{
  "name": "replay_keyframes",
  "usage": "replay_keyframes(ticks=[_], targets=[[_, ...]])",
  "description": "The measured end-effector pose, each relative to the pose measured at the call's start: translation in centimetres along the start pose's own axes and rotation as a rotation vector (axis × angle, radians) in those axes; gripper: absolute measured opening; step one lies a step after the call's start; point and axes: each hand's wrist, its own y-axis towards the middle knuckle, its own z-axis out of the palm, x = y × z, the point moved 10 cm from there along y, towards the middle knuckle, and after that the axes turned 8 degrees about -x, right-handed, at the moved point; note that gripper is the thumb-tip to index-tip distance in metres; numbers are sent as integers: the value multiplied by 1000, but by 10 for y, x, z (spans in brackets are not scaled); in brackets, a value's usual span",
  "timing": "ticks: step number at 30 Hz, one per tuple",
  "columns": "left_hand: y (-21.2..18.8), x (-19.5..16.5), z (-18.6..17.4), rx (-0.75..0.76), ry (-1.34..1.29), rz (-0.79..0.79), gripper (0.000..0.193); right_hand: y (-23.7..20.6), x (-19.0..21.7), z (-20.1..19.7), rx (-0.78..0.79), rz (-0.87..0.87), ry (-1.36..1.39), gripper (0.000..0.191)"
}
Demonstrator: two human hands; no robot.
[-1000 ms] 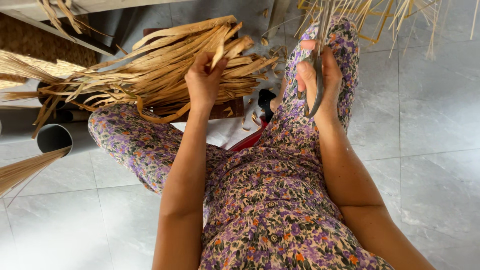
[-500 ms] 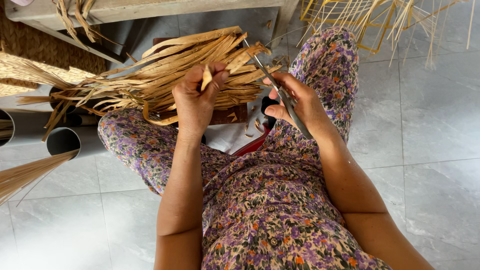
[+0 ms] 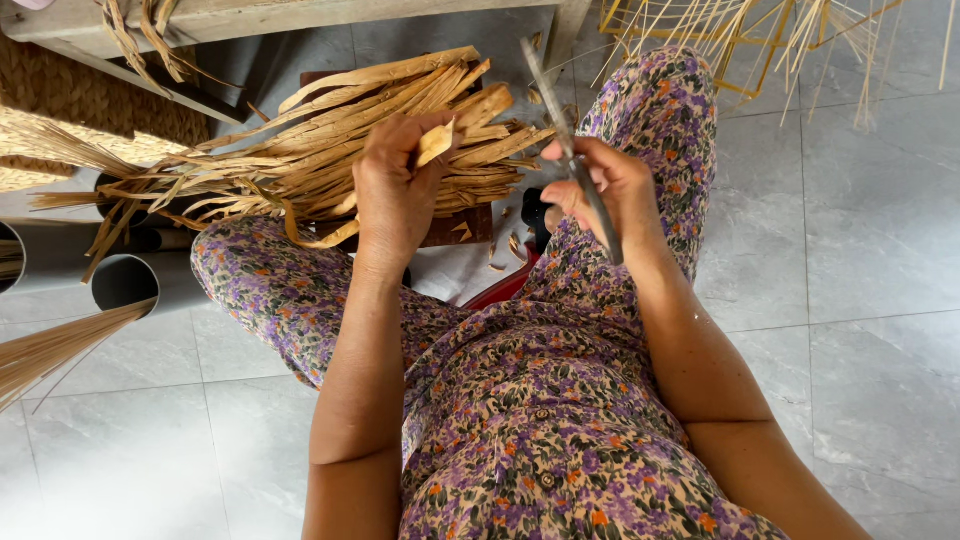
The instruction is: The person sits on the floor and trims dried palm leaves with scissors, cutting strips from a large bundle of leaves resting on a low stand. They repeatedly pick up leaf pieces, cut off sections, and set the cut pieces aside while holding the bundle in place with one hand.
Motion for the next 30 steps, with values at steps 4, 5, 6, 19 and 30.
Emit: replay_keyframes(ticks=[4,5,6,19,30], targets=[[12,-10,-26,-221,168,327,8,5,-1,-20,-81,9,51,38],[18,1,-29,-215,84,295,5,5,3,-24,-81,-22,76,41],[24,12,-32,-209,1,263,4,5,2,-26,-80,-2,126,44],[56,185,103,-44,317,-165,22,6,-12,-26,-69,57,273,48],[40,175,75,-107,25,-284,25,6,-13,-23,-66,16,99,43]])
